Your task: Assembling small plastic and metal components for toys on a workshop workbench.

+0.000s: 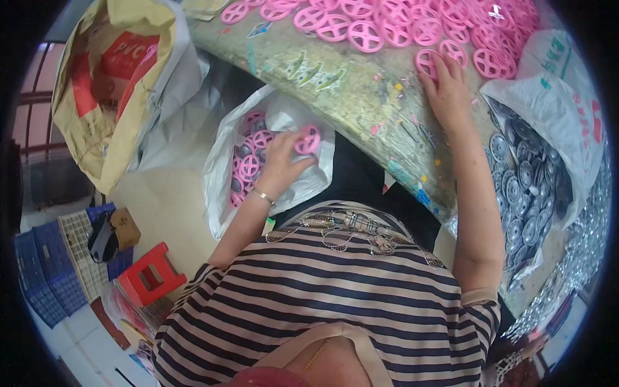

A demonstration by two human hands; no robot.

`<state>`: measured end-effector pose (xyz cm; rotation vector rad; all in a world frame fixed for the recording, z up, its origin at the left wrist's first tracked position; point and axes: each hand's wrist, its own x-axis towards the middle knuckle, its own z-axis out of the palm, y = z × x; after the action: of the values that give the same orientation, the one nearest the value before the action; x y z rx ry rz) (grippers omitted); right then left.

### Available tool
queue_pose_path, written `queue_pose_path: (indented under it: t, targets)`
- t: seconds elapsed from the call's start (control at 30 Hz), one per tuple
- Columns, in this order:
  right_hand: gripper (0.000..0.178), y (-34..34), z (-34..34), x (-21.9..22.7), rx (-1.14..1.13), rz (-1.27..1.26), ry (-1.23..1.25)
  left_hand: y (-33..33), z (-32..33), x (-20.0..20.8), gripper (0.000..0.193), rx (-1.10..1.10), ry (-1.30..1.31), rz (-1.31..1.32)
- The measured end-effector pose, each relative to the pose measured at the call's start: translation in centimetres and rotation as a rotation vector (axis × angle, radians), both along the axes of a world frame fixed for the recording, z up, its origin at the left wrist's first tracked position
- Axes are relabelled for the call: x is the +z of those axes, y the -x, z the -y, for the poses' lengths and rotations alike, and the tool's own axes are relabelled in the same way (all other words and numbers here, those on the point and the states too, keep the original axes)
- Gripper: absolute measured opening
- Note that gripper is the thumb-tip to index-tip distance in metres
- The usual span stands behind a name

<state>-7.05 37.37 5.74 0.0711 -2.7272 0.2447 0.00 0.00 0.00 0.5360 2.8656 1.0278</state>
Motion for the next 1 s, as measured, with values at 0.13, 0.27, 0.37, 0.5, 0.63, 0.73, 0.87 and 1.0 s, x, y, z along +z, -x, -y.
queue_pose_path:
  t: [0.13, 0.27, 0.37, 0.5, 0.63, 0.73, 0.87, 1.0]
  targets:
    - [0.049, 0.3, -0.3, -0.6, 0.018, -0.038, 0.001, -0.3, -0.5, -2.7, 0.04, 0.017, -0.267, 0.197]
    - [0.047, 0.4, 0.2, -0.8, 0.023, -0.034, -0.035, -1.3, 0.7, -2.9, 0.024, 0.127, -0.29, 0.132]
    - [0.046, 0.2, 0.6, -0.4, 0.008, -0.042, -0.062, -2.3, 1.2, -0.8, 0.023, 0.329, -0.58, 0.272]
    - [0.044, 0.2, 1.1, 0.1, 0.0, -0.061, -0.058, -3.3, 7.0, -3.5, 0.029, 0.522, -0.302, -0.018]
    - [0.039, 0.2, 0.4, -0.2, -0.015, -0.051, -0.078, -3.6, 9.3, -4.3, 0.037, 0.483, -0.013, 0.001]
    - [0.034, 0.5, 0.1, 0.9, -0.13, -0.028, 0.113, -2.9, 7.0, 0.1, 0.036, 0.471, -0.19, 0.022]
    - [0.033, -0.6, -1.0, 3.7, -0.296, 0.084, 0.473, -0.7, 2.1, 2.3, 0.035, 0.37, -0.691, 0.004]
    - [0.035, -4.5, 0.5, 6.4, -0.223, 0.168, 1.015, 0.8, -5.0, 6.5, 0.043, 0.06, -0.788, 0.042]
